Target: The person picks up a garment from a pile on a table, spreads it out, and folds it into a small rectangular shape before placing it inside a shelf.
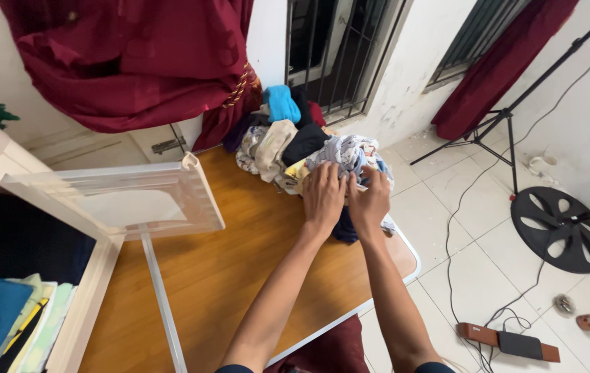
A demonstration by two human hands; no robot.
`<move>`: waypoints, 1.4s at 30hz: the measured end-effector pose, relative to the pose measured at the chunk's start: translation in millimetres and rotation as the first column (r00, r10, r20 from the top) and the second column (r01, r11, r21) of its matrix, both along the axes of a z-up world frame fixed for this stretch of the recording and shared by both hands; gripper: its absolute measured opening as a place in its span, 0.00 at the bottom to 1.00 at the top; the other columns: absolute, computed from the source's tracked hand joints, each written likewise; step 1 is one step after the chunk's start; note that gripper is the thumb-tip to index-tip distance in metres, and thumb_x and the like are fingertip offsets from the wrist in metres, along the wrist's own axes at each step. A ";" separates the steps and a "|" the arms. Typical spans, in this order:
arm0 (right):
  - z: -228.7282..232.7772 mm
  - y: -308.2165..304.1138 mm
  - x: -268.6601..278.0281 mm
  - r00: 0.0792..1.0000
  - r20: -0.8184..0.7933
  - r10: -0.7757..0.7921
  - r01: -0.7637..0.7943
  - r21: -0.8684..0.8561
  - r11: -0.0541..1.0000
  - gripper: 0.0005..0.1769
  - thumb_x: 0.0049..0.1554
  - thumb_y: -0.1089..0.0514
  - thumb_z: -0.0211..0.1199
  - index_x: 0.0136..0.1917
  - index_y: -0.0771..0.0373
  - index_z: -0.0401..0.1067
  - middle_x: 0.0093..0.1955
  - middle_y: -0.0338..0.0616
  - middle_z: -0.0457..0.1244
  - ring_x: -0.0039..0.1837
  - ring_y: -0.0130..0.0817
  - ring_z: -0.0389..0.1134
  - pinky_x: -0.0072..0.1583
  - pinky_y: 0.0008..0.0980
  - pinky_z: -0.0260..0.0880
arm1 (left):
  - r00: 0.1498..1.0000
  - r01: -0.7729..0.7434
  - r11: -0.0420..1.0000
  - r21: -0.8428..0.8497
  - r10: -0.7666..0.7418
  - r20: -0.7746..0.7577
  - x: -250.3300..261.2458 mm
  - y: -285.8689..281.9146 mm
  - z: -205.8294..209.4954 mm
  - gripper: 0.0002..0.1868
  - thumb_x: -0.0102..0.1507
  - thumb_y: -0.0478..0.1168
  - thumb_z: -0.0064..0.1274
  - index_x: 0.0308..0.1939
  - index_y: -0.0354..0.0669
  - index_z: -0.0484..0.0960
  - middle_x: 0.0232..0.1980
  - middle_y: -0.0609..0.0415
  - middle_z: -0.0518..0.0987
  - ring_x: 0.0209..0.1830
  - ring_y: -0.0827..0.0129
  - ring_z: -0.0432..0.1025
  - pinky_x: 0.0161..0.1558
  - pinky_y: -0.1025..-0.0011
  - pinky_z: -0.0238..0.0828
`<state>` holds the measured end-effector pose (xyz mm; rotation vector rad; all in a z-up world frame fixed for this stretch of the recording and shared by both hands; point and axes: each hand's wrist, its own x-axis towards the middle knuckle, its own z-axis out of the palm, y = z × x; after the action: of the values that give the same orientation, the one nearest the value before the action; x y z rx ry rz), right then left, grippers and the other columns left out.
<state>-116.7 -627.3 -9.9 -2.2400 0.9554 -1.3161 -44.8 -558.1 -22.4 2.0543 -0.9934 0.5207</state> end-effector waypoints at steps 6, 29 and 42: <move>-13.6 -4.9 10.8 0.999 0.049 0.000 -0.004 0.089 0.996 0.22 0.55 0.54 0.73 0.57 0.67 0.70 0.47 0.50 0.68 0.51 0.46 0.69 0.51 0.42 0.69 | 0.940 -0.105 0.993 0.048 0.115 -0.322 13.9 -18.6 -3.7 0.32 0.64 0.54 0.57 0.62 0.33 0.73 0.58 0.41 0.78 0.59 0.50 0.72 0.58 0.52 0.65; -35.6 -0.9 -0.9 0.945 0.171 0.277 -0.303 0.149 0.941 0.17 0.56 0.67 0.65 0.58 0.67 0.66 0.41 0.45 0.65 0.42 0.34 0.68 0.47 0.34 0.70 | 0.922 -0.044 0.869 -0.493 -0.154 -0.354 15.8 28.6 58.3 0.14 0.71 0.34 0.41 0.59 0.36 0.74 0.43 0.35 0.83 0.43 0.42 0.79 0.43 0.53 0.73; -49.1 34.6 -12.5 0.952 0.128 0.277 -0.286 0.058 0.956 0.21 0.63 0.58 0.57 0.66 0.69 0.67 0.59 0.56 0.65 0.63 0.50 0.62 0.66 0.47 0.61 | 0.963 0.117 0.744 -0.657 -0.246 -0.107 7.3 69.9 71.7 0.15 0.72 0.31 0.40 0.63 0.31 0.69 0.56 0.36 0.79 0.54 0.49 0.76 0.56 0.57 0.71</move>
<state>-129.2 -592.7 -59.1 -2.1193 0.6052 -1.2451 -37.5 -488.2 49.3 1.3334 -0.7477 0.4708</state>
